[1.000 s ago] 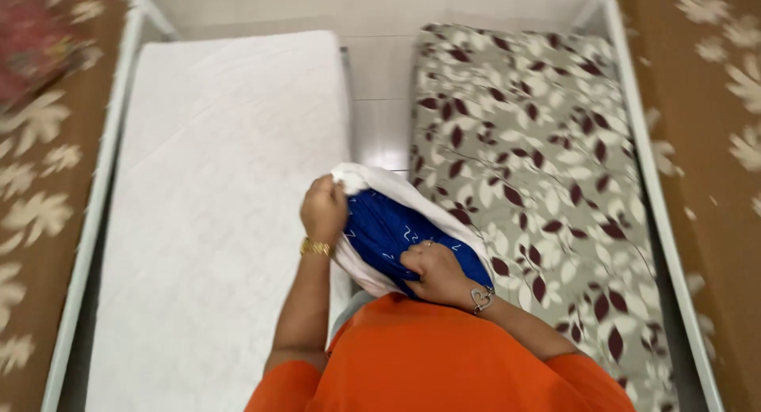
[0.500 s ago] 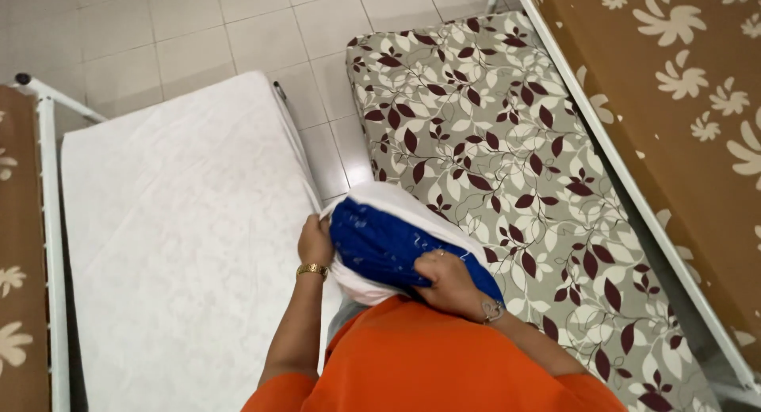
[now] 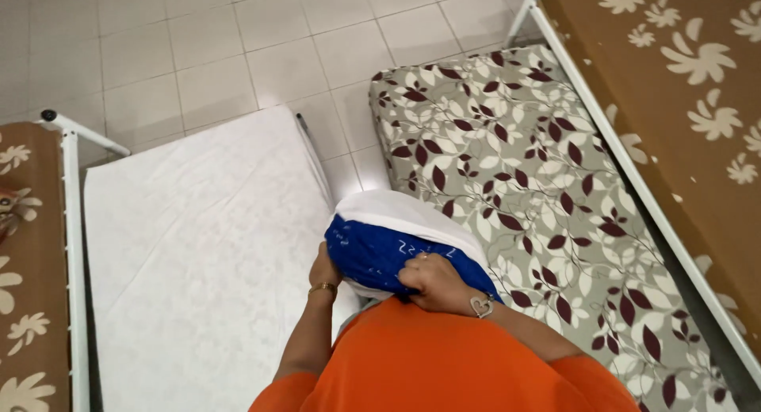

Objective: Making several single beds by removing and folding white sheets.

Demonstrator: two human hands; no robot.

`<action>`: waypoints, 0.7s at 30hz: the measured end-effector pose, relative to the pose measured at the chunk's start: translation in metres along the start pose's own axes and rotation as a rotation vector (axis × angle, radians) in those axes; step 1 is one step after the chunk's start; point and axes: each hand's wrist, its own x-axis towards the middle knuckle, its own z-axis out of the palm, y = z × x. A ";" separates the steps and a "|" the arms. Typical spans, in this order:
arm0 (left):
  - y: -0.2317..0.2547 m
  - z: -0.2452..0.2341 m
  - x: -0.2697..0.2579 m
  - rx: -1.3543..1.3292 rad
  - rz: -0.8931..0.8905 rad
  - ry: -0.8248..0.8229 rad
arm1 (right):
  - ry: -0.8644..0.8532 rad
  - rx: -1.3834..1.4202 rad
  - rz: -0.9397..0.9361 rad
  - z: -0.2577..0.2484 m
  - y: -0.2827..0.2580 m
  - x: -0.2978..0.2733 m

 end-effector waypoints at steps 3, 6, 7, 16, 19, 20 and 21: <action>-0.075 0.030 0.073 0.000 0.117 0.023 | -0.076 -0.032 -0.048 -0.003 0.003 0.032; -0.087 0.007 0.088 -0.244 0.171 0.080 | -0.057 -0.035 -0.050 -0.005 0.015 0.048; -0.079 -0.012 0.082 -0.446 0.110 0.051 | -0.030 -0.040 -0.050 -0.004 0.021 0.053; 0.042 -0.155 0.035 -0.600 0.411 0.325 | -0.135 -0.101 -0.186 -0.009 0.036 0.089; 0.098 -0.185 0.025 -0.275 0.546 0.329 | -0.165 -0.093 -0.247 -0.008 0.041 0.103; 0.107 -0.187 0.025 -0.276 0.537 0.336 | -0.171 -0.088 -0.255 -0.007 0.048 0.105; 0.116 -0.189 0.026 -0.244 0.394 0.243 | -0.143 -0.085 -0.239 -0.004 0.056 0.108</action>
